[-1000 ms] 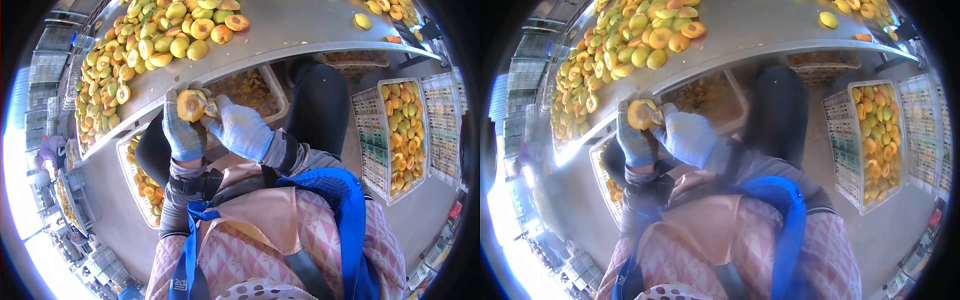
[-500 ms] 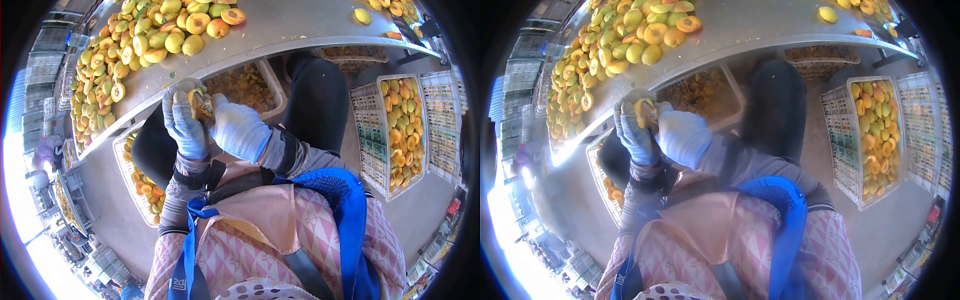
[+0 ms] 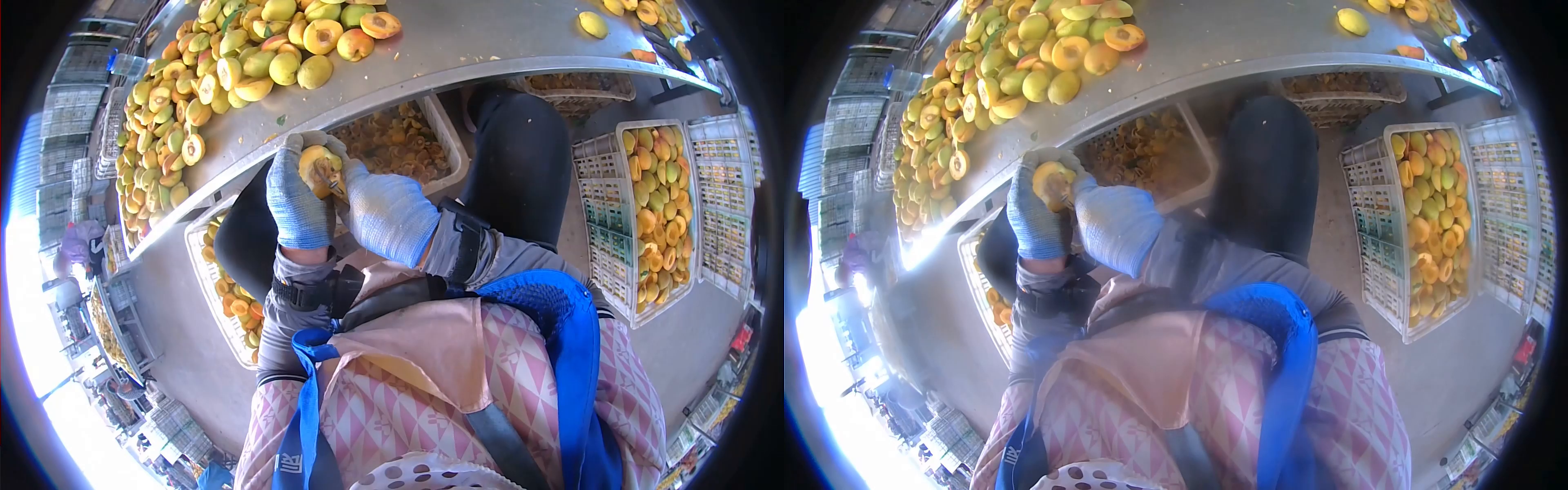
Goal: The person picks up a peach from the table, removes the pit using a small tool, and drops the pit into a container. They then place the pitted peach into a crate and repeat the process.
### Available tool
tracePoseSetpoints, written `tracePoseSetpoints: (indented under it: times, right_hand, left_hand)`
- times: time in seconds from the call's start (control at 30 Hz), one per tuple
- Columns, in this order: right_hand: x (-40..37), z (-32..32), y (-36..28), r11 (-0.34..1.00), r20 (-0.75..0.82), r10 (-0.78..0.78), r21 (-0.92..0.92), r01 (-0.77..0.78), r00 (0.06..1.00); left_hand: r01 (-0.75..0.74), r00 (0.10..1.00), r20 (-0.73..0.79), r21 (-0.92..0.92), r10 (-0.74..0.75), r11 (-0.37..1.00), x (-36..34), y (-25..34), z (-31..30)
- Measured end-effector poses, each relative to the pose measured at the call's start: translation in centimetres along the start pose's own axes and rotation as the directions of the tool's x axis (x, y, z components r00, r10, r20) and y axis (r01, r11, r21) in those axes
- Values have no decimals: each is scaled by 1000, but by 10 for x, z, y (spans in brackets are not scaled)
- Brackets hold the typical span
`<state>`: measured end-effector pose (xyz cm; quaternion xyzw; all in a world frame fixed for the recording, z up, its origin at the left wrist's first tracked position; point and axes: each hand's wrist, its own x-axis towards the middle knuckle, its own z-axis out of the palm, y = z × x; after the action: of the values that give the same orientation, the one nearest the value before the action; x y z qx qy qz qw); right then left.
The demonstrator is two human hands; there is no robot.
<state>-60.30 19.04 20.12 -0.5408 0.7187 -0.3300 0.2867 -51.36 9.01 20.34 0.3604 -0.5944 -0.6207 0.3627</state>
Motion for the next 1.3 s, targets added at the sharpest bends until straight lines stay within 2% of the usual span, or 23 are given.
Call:
tracePoseSetpoints:
  times: [0.03, 0.13, 0.2, 0.23, 0.27, 0.33, 0.37, 0.43, 0.57, 0.67, 0.73, 0.77, 0.87, 0.93, 0.97, 1.07, 1.13, 1.17, 1.23, 1.3]
  right_hand:
    - [1, -1, 1, 1000, 13, 14, 12, -14, 1000]
    - [6, 6, 10, 979, 1, 43, 197, -42, 999]
    - [13, 24, 22, 939, -144, -274, 173, 296, 951]
    - [14, 30, 24, 923, -176, -311, 179, 341, 934]
    - [15, 35, 25, 905, -207, -348, 182, 385, 914]
    - [11, 38, 18, 936, -194, -191, 260, 238, 962]
    - [8, 34, 16, 957, -132, -125, 245, 155, 983]
    - [2, 11, 5, 980, -10, 14, 196, -11, 1000]
    - [3, 7, 9, 981, 64, -13, 196, 0, 998]
    - [5, 7, 11, 982, 60, -21, 188, 10, 998]
    - [5, 7, 10, 983, 63, 6, 182, -18, 998]
    - [6, 10, 11, 967, 45, -25, 256, 12, 999]
    - [10, 25, 19, 904, 5, -94, 420, 83, 996]
    - [11, 29, 19, 881, 8, -114, 462, 97, 993]
    - [11, 30, 19, 903, 16, -105, 421, 89, 994]
    - [8, 23, 17, 954, 65, -48, 298, 27, 997]
    - [3, 4, 7, 975, 134, 31, 216, -60, 991]
    - [4, 7, 8, 973, 133, 18, 228, -48, 991]
    - [7, 16, 15, 968, 127, -1, 250, -31, 992]
    - [5, 23, 21, 956, 37, -66, 288, 53, 997]
  left_hand:
    - [106, 994, 1, -136, -107, 985, 1, 0, 1]
    - [3, 1000, -7, 11, -3, 1000, -8, 19, 11]
    - [-68, 996, 57, 46, 66, 997, -2, 4, -3]
    - [-102, 990, 100, 47, 97, 994, 1, -4, -9]
    - [-146, 989, 20, 33, 146, 989, 0, -10, -8]
    - [-143, 989, -44, -45, 141, 989, -4, -10, 2]
    - [-144, 988, -75, -85, 138, 986, -4, -9, 5]
    - [-56, 996, -81, -93, 48, 994, -1, -10, 4]
    - [80, 996, -39, -88, -84, 993, 5, -13, -8]
    - [213, 957, -138, -266, -256, 940, 6, 0, 2]
    - [199, 973, -70, -226, -220, 953, 5, 2, 1]
    - [190, 979, -36, -206, -202, 960, 4, 3, -1]
    - [44, 996, -70, -78, -49, 996, -1, -2, -2]
    - [-1, 994, -111, -100, -10, 995, -4, 0, 5]
    - [-23, 991, -132, -111, 8, 994, -5, 1, 7]
    - [-57, 989, -135, 41, 63, 997, 1, -5, 2]
    - [87, 996, -29, -50, -88, 995, 1, -2, -2]
    - [159, 987, 30, -88, -157, 983, 2, -1, -2]
    - [138, 990, 29, -64, -136, 988, 3, -1, -2]
    - [145, 988, 67, -55, -141, 988, 4, -3, -6]
